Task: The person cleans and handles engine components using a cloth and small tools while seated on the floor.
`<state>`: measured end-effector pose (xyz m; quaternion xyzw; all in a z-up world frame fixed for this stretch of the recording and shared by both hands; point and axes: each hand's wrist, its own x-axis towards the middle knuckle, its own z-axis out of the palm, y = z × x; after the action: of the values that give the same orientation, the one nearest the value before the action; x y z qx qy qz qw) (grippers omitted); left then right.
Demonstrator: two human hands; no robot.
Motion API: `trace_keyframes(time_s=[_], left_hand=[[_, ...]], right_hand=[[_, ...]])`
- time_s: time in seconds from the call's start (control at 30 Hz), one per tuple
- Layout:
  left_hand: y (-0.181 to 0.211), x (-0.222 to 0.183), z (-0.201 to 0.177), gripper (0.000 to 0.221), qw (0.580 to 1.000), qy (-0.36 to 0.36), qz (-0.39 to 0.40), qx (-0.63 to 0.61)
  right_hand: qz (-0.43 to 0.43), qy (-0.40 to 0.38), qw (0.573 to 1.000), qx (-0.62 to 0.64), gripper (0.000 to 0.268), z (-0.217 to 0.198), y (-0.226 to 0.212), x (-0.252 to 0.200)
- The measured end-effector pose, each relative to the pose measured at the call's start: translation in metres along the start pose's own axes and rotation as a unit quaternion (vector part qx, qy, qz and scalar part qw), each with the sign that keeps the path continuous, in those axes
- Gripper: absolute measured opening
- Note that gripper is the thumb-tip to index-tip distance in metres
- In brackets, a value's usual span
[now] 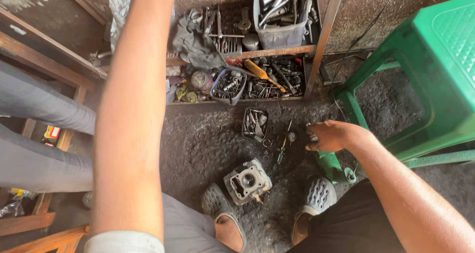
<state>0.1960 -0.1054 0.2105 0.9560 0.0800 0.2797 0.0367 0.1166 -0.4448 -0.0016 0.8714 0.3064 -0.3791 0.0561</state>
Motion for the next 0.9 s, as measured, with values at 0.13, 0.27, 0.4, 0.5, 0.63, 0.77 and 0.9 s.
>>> trace_keyframes(time_s=[0.13, 0.27, 0.4, 0.5, 0.63, 0.77, 0.9], left_hand=[[-0.016, -0.009, 0.021, 0.027, 0.997, -0.055, 0.01, 0.047], [-0.021, 0.004, 0.023, 0.027, 0.992, -0.098, 0.034, 0.077], [-0.033, 0.005, 0.008, 0.027, 0.985, -0.123, 0.054, 0.109], [-0.032, 0.0, 0.003, 0.027, 0.977, -0.141, 0.086, 0.131], [-0.017, -0.021, -0.004, 0.028, 0.958, -0.16, 0.186, 0.147], [-0.024, -0.113, -0.013, 0.046, 0.829, -0.496, 0.211, 0.149], [-0.06, -0.189, 0.009, 0.078, 0.776, -0.62, 0.088, 0.075]], right_hand=[[0.006, -0.003, 1.0, 0.018, 0.077, 0.001, 0.003, -0.001], [0.017, -0.012, 0.999, 0.03, 0.078, 0.009, 0.008, -0.001], [0.007, -0.01, 1.0, 0.024, 0.077, 0.007, 0.01, -0.002], [0.009, -0.009, 1.0, 0.022, 0.08, 0.006, 0.01, -0.003], [0.025, -0.023, 0.999, 0.022, 0.08, 0.008, 0.009, -0.007], [0.052, -0.04, 0.997, 0.033, 0.076, 0.017, 0.01, -0.008], [0.009, -0.026, 1.0, -0.005, 0.068, 0.038, 0.007, 0.007]])
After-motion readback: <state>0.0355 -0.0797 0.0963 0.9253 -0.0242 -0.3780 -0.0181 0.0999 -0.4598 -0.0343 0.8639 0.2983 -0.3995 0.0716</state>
